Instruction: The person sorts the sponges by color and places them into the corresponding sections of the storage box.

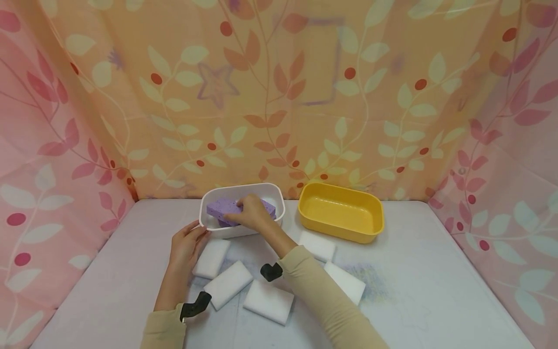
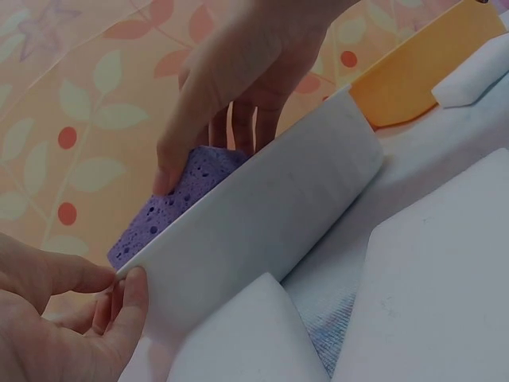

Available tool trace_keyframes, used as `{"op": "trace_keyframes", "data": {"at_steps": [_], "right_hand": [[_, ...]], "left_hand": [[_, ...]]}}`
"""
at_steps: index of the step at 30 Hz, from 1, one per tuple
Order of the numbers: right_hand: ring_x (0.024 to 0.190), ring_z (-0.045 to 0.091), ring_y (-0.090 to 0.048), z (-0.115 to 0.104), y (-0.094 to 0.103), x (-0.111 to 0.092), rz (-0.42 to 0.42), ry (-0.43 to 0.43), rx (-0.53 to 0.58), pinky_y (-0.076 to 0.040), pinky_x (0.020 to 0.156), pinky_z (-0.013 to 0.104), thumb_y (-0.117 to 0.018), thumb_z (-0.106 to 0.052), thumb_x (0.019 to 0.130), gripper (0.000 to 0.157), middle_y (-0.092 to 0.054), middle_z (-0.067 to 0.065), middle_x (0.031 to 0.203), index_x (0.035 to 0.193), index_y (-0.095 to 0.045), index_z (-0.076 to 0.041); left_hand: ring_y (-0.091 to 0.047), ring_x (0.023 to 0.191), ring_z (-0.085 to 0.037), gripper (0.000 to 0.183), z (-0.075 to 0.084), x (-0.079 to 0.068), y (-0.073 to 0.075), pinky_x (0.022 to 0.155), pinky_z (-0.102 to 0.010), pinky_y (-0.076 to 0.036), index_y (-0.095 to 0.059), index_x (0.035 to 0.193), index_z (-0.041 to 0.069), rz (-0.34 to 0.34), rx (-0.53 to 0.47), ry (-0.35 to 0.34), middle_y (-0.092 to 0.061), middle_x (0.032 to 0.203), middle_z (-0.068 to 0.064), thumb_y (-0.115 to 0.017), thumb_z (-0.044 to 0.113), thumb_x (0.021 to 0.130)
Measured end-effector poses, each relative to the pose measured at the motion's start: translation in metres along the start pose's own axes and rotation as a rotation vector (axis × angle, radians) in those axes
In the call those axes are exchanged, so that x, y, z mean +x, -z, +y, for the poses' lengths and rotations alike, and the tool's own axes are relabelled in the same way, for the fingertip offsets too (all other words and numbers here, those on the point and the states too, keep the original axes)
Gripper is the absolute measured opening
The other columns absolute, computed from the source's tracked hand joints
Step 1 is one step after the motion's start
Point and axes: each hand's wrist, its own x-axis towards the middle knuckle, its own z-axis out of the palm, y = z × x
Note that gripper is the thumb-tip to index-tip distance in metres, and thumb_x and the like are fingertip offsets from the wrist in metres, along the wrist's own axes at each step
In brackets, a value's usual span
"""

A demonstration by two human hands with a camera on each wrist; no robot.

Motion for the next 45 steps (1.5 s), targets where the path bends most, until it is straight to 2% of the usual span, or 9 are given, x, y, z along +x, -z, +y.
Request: {"op": "trace_keyframes", "data": {"at_steps": [4, 10, 16, 21, 24, 30, 40, 45], "right_hand": [[0.097, 0.023, -0.068, -0.001, -0.002, 0.001, 0.013, -0.009, -0.038, -0.059, 0.089, 0.032, -0.089, -0.04, 0.084, 0.047, -0.077, 0.015, 0.103, 0.1, -0.08, 0.003], [0.083, 0.016, -0.057, -0.002, -0.008, 0.005, 0.047, -0.01, -0.098, -0.053, 0.075, 0.028, -0.088, -0.041, 0.084, 0.044, -0.072, 0.01, 0.092, 0.091, -0.079, 0.001], [0.084, 0.016, -0.058, -0.004, -0.012, 0.005, 0.076, -0.016, -0.11, -0.052, 0.074, 0.028, -0.088, -0.042, 0.083, 0.044, -0.071, 0.009, 0.091, 0.089, -0.079, 0.0], [0.079, 0.015, -0.052, -0.004, -0.012, 0.003, 0.109, 0.014, -0.101, -0.045, 0.068, 0.026, -0.089, -0.042, 0.082, 0.044, -0.065, 0.006, 0.079, 0.081, -0.074, -0.001], [0.081, 0.016, -0.051, -0.005, -0.011, 0.001, 0.112, 0.026, -0.07, -0.043, 0.068, 0.026, -0.089, -0.041, 0.084, 0.045, -0.065, 0.007, 0.08, 0.086, -0.075, 0.001], [0.095, 0.026, -0.063, -0.005, -0.009, -0.002, 0.102, 0.027, -0.022, -0.054, 0.082, 0.035, -0.089, -0.037, 0.085, 0.048, -0.073, 0.017, 0.099, 0.1, -0.076, 0.006], [0.099, 0.024, -0.061, -0.003, -0.003, -0.008, 0.086, 0.031, 0.019, -0.055, 0.088, 0.035, -0.088, -0.038, 0.086, 0.054, -0.073, 0.017, 0.11, 0.116, -0.075, 0.006], [0.106, 0.028, -0.064, -0.002, 0.003, -0.012, 0.073, 0.031, 0.037, -0.056, 0.094, 0.039, -0.087, -0.037, 0.088, 0.058, -0.072, 0.019, 0.116, 0.124, -0.072, 0.007]], "left_hand": [[-0.07, 0.087, -0.001, 0.06, 0.001, -0.002, -0.001, 0.093, -0.019, -0.059, -0.027, 0.159, -0.014, 0.002, 0.018, -0.001, -0.061, 0.111, -0.003, -0.053, -0.009, 0.105], [-0.069, 0.085, -0.001, 0.061, 0.001, -0.002, -0.001, 0.093, -0.018, -0.058, -0.027, 0.159, -0.014, 0.006, 0.025, 0.003, -0.06, 0.112, -0.004, -0.053, -0.009, 0.105], [-0.069, 0.085, 0.0, 0.061, 0.0, 0.0, -0.001, 0.093, -0.018, -0.058, -0.027, 0.16, -0.013, 0.001, 0.031, 0.004, -0.054, 0.126, -0.013, -0.053, -0.008, 0.105], [-0.069, 0.089, -0.002, 0.06, -0.001, 0.001, -0.001, 0.093, -0.018, -0.059, -0.027, 0.159, -0.015, -0.011, 0.02, -0.007, -0.049, 0.134, -0.019, -0.052, -0.008, 0.105], [-0.069, 0.093, -0.003, 0.059, -0.002, 0.001, -0.001, 0.094, -0.018, -0.058, -0.027, 0.159, -0.014, -0.011, 0.028, -0.009, -0.047, 0.139, -0.022, -0.052, -0.007, 0.105], [-0.068, 0.097, -0.003, 0.059, -0.003, 0.002, 0.001, 0.096, -0.018, -0.057, -0.026, 0.16, -0.013, -0.013, 0.044, -0.006, -0.041, 0.147, -0.026, -0.05, -0.006, 0.107], [-0.068, 0.097, -0.003, 0.059, -0.003, 0.002, 0.002, 0.096, -0.018, -0.057, -0.028, 0.16, -0.012, 0.0, 0.052, 0.003, -0.044, 0.146, -0.024, -0.052, -0.005, 0.106], [-0.069, 0.096, -0.003, 0.06, -0.002, 0.002, 0.001, 0.095, -0.019, -0.058, -0.029, 0.16, -0.012, 0.006, 0.044, 0.011, -0.05, 0.138, -0.019, -0.053, -0.006, 0.106]]}}
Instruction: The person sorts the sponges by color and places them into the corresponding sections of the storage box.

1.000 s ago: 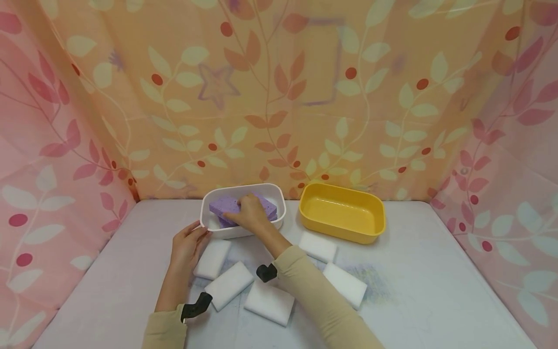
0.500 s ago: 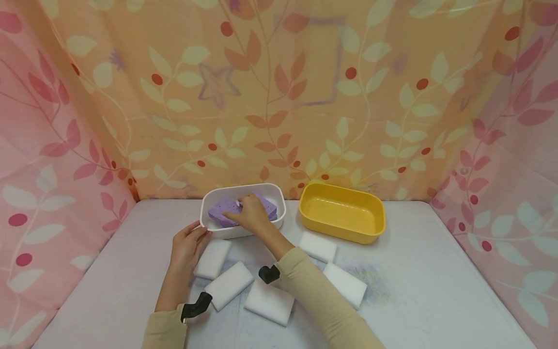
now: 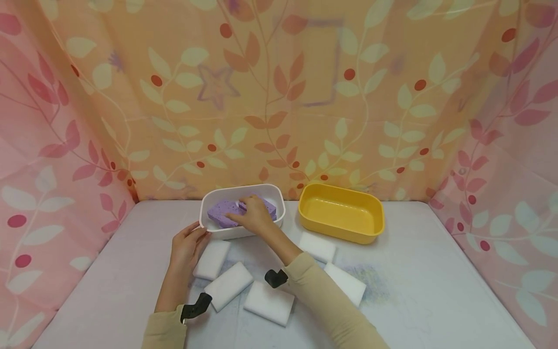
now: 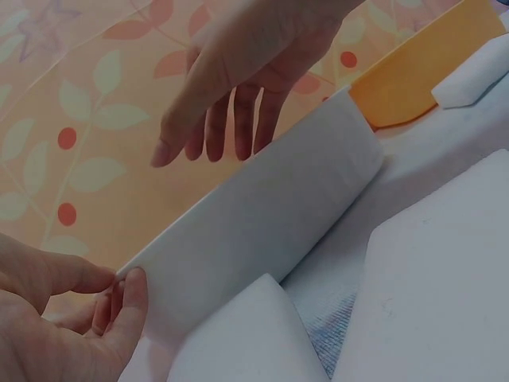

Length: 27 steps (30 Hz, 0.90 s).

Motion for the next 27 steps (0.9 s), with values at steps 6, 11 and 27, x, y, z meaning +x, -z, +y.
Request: {"op": "trace_keyframes", "data": {"at_steps": [6, 11, 27], "right_hand": [[0.116, 0.033, -0.065, 0.002, 0.006, -0.004, -0.005, 0.016, 0.012, -0.054, 0.105, 0.044, -0.085, -0.035, 0.089, 0.06, -0.072, 0.022, 0.123, 0.128, -0.07, 0.008], [0.122, 0.033, -0.064, 0.004, 0.013, -0.01, -0.015, 0.003, 0.056, -0.052, 0.109, 0.045, -0.085, -0.032, 0.091, 0.059, -0.07, 0.021, 0.128, 0.131, -0.068, 0.007], [0.111, 0.04, -0.068, 0.009, 0.035, -0.032, 0.008, 0.059, 0.135, -0.06, 0.096, 0.044, -0.082, -0.027, 0.094, 0.052, -0.069, 0.022, 0.128, 0.133, -0.068, 0.004]], "left_hand": [[-0.069, 0.097, -0.003, 0.06, 0.0, 0.0, 0.0, 0.095, -0.018, -0.057, -0.028, 0.16, -0.011, -0.005, -0.001, 0.001, -0.045, 0.144, -0.022, -0.052, -0.006, 0.106], [-0.068, 0.098, -0.003, 0.06, 0.0, 0.0, -0.001, 0.097, -0.018, -0.057, -0.028, 0.161, -0.01, -0.007, 0.005, 0.008, -0.039, 0.152, -0.025, -0.052, -0.005, 0.106], [-0.068, 0.097, -0.002, 0.06, 0.002, -0.002, -0.002, 0.099, -0.019, -0.056, -0.029, 0.161, -0.009, -0.002, 0.023, 0.008, -0.038, 0.153, -0.025, -0.052, -0.004, 0.107]]}}
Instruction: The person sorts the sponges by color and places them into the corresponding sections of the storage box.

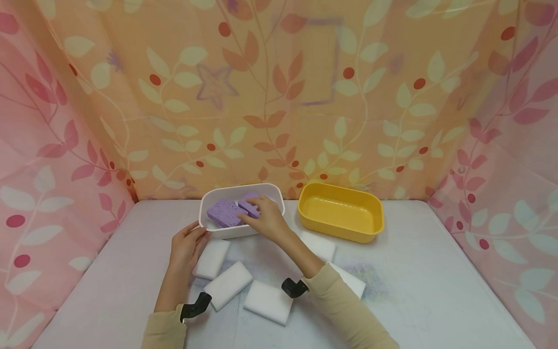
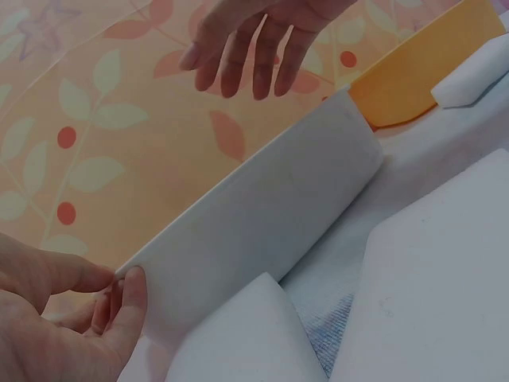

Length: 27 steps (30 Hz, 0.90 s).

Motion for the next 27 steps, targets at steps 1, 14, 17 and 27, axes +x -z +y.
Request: {"op": "trace_keyframes", "data": {"at_steps": [1, 14, 17, 27], "right_hand": [[0.111, 0.041, -0.068, 0.0, 0.001, -0.001, 0.002, 0.006, 0.006, -0.06, 0.096, 0.045, -0.081, -0.027, 0.094, 0.051, -0.069, 0.023, 0.128, 0.133, -0.068, 0.004], [0.108, 0.041, -0.069, 0.004, 0.007, -0.021, 0.003, 0.035, 0.058, -0.061, 0.094, 0.049, -0.081, -0.023, 0.094, 0.048, -0.07, 0.025, 0.127, 0.132, -0.069, 0.005], [0.108, 0.042, -0.068, 0.006, 0.008, -0.027, 0.006, 0.052, 0.061, -0.061, 0.094, 0.049, -0.081, -0.021, 0.094, 0.048, -0.07, 0.025, 0.125, 0.132, -0.068, 0.005], [0.106, 0.036, -0.068, 0.008, 0.016, -0.047, -0.002, 0.043, 0.044, -0.061, 0.092, 0.05, -0.08, -0.018, 0.094, 0.046, -0.071, 0.022, 0.124, 0.132, -0.068, 0.005]], "left_hand": [[-0.068, 0.097, -0.002, 0.059, 0.0, 0.0, 0.0, 0.099, -0.019, -0.056, -0.028, 0.161, -0.009, -0.001, 0.001, 0.001, -0.037, 0.155, -0.025, -0.052, -0.004, 0.107], [-0.067, 0.099, -0.002, 0.059, 0.003, -0.003, 0.0, 0.099, -0.019, -0.056, -0.027, 0.161, -0.01, -0.004, -0.008, 0.005, -0.034, 0.158, -0.027, -0.051, -0.005, 0.107], [-0.068, 0.097, -0.002, 0.06, 0.002, -0.003, -0.001, 0.098, -0.018, -0.056, -0.028, 0.161, -0.011, 0.002, -0.01, 0.003, -0.041, 0.152, -0.025, -0.052, -0.005, 0.106], [-0.07, 0.095, -0.003, 0.06, 0.0, 0.0, 0.0, 0.095, -0.019, -0.058, -0.031, 0.16, -0.01, 0.013, -0.014, 0.008, -0.05, 0.136, -0.017, -0.054, -0.005, 0.106]]}}
